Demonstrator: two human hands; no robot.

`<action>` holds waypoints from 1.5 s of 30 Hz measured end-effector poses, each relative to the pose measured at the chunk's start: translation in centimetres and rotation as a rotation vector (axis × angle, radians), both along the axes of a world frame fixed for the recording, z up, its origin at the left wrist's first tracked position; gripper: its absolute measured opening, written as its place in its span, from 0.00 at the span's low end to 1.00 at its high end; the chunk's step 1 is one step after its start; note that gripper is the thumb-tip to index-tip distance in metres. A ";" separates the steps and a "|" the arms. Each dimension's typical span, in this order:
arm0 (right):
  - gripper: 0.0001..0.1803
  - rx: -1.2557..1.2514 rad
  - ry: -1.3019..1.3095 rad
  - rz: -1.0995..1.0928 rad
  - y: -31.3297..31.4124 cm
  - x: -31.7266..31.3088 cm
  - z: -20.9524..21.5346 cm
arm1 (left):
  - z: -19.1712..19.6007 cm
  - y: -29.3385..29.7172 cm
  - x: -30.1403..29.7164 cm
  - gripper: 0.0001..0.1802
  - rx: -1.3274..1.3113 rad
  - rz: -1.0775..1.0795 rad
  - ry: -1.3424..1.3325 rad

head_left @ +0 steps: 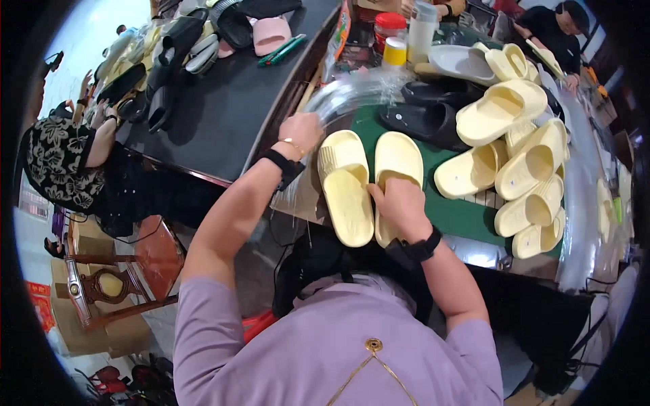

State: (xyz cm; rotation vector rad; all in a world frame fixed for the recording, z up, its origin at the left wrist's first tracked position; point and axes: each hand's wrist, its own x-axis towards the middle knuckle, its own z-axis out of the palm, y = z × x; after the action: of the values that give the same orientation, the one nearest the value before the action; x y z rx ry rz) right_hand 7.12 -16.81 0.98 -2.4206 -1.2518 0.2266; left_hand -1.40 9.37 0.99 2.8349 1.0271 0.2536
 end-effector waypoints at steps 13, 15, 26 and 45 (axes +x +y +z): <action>0.25 -0.045 0.015 0.000 -0.3 0.1 0.0 | -1.1 0.5 3.4 0.12 -0.087 -0.003 0.065; 0.25 -0.052 0.008 0.003 -0.2 0.1 -0.1 | -0.6 0.6 3.2 0.12 -0.104 -0.012 0.066; 0.24 0.025 -0.042 0.022 -1.0 -0.2 -0.6 | -1.3 1.2 3.2 0.14 -0.064 0.042 0.127; 0.11 0.410 0.327 0.012 -1.7 0.7 1.7 | 18.1 -1.8 -3.7 0.08 -0.903 -0.103 -1.458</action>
State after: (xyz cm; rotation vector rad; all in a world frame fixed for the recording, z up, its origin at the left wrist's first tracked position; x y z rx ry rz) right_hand 7.79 -18.55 2.73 -1.9363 -1.0466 0.3193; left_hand -5.15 7.61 19.13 1.2574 0.4003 1.1861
